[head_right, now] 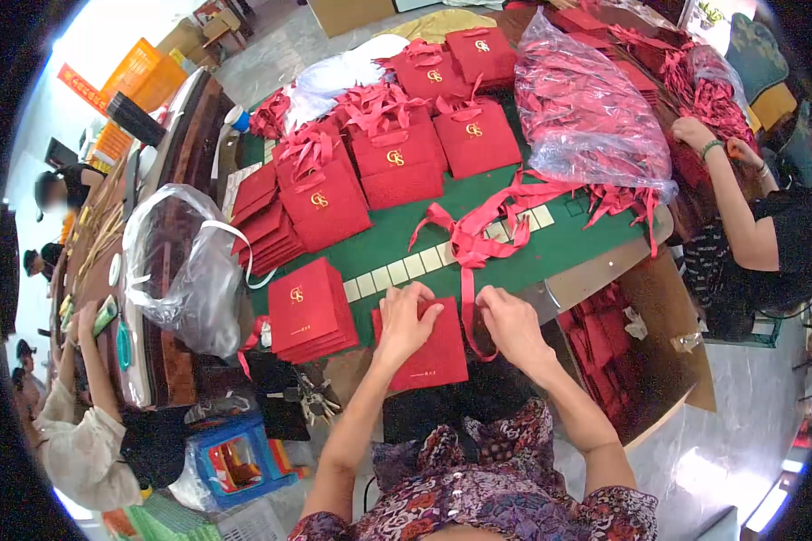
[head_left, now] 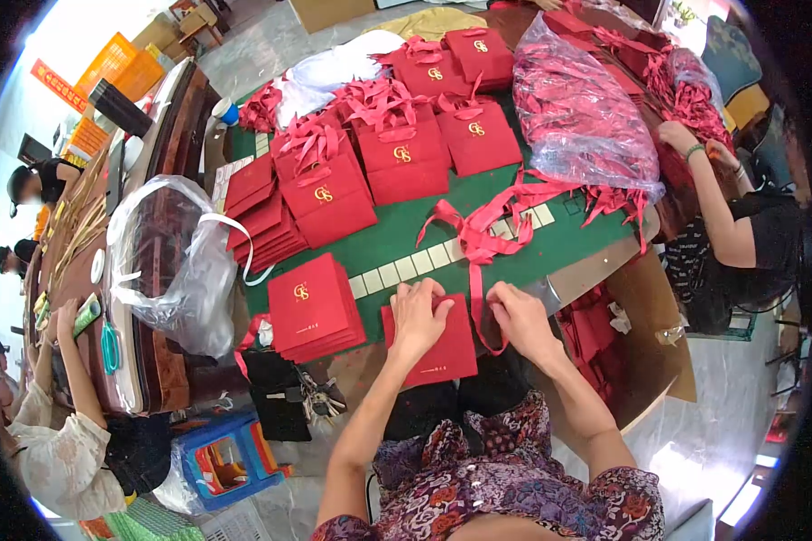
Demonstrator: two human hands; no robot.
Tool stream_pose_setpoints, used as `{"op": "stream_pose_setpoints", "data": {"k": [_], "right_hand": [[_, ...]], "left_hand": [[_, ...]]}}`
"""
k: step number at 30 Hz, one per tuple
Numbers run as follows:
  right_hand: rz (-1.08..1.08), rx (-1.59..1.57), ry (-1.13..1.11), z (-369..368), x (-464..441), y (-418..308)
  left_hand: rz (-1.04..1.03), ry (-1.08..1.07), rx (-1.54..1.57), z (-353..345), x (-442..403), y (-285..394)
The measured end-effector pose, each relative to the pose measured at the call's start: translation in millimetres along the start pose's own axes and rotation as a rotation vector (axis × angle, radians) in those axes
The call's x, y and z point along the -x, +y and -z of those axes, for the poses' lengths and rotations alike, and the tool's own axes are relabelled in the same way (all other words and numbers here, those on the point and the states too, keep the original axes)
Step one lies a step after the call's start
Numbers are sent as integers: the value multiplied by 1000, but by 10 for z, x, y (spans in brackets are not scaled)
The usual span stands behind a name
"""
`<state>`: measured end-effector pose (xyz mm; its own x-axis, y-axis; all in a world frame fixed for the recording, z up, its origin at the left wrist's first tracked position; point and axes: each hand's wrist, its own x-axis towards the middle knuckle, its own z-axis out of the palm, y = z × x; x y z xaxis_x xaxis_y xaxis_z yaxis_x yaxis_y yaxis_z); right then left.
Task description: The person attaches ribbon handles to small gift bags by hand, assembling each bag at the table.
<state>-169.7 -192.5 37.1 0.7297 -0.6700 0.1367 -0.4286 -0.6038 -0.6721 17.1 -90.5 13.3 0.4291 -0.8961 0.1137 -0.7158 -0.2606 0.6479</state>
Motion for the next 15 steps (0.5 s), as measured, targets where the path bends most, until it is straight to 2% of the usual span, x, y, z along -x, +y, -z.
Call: {"op": "stream_pose_setpoints", "data": {"k": [5,11,13,15], "right_hand": [[92,-139,2,26,58,-121],[42,-153,-23,-255,53,-298],[23,-190,-17,-312,23,-341],[-26,-210,-30,-331,-16,-381]], "left_hand": [[-9,-75,-10,194,68,71],[22,-182,-17,207,61,-52],[73,-196,190,209,78,-63],[83,-191,198,241,90,-17]]}}
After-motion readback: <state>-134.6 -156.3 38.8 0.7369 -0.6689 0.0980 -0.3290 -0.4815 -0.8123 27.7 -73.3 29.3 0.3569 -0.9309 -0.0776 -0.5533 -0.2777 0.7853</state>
